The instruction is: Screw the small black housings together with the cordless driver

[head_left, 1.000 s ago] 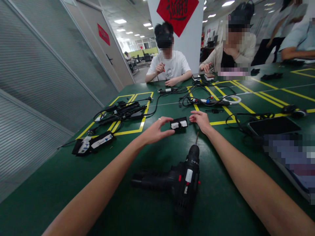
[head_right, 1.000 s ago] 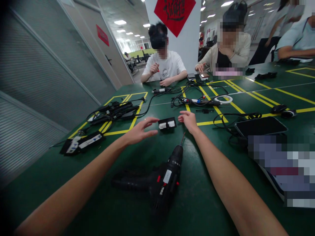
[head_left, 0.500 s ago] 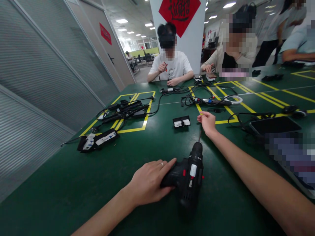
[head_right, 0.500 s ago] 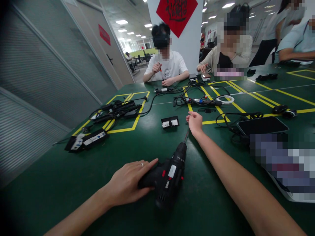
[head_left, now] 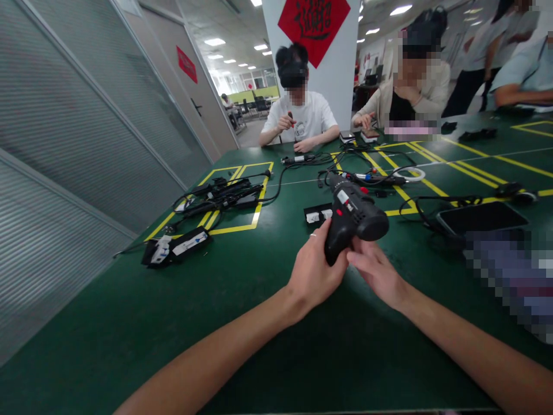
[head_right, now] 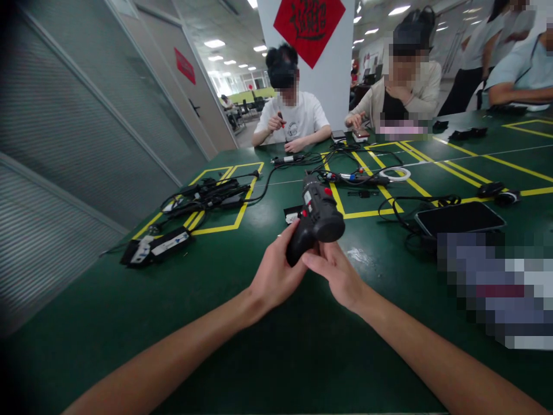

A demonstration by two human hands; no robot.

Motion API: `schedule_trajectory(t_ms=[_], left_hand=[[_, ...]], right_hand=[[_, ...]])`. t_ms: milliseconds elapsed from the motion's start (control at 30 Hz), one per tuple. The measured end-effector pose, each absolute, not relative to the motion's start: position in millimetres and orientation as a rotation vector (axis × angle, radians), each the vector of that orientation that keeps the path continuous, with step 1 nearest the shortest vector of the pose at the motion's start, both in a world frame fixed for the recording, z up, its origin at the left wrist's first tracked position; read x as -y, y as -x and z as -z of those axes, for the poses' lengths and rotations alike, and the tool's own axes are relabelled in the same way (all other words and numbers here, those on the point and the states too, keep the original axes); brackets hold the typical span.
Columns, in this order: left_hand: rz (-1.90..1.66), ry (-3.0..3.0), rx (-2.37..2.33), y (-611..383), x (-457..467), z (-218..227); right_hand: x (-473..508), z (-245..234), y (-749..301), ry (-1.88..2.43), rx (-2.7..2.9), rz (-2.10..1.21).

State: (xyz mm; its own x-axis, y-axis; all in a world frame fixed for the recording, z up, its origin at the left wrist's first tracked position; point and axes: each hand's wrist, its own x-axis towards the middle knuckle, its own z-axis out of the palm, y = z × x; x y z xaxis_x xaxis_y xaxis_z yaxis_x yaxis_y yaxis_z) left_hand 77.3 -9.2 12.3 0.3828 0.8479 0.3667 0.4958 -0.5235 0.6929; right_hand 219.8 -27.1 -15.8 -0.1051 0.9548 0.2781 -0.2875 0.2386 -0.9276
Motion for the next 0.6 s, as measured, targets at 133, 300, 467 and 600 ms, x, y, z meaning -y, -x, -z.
schedule_trajectory(t_ms=[133,300,467,600], left_hand=[[-0.861,-2.441,-0.861,-89.7,10.9,-12.1],[-1.056,-2.555,-0.919,-80.1,-37.9,-7.6],[-1.101,-2.383,-1.278,-74.2,-122.7,34.3],[-0.943,-2.36,-1.064,-69.6,-153.3,59.6]], right_hand=[[25.3,13.9,-221.2,0.994,0.977,-1.021],[26.6,3.6,-244.5,1.107,0.813,-1.006],[29.3,-16.1,-256.3,1.149,0.818,-1.1],[32.4,-22.1,-257.0,1.256,0.838,-1.135]])
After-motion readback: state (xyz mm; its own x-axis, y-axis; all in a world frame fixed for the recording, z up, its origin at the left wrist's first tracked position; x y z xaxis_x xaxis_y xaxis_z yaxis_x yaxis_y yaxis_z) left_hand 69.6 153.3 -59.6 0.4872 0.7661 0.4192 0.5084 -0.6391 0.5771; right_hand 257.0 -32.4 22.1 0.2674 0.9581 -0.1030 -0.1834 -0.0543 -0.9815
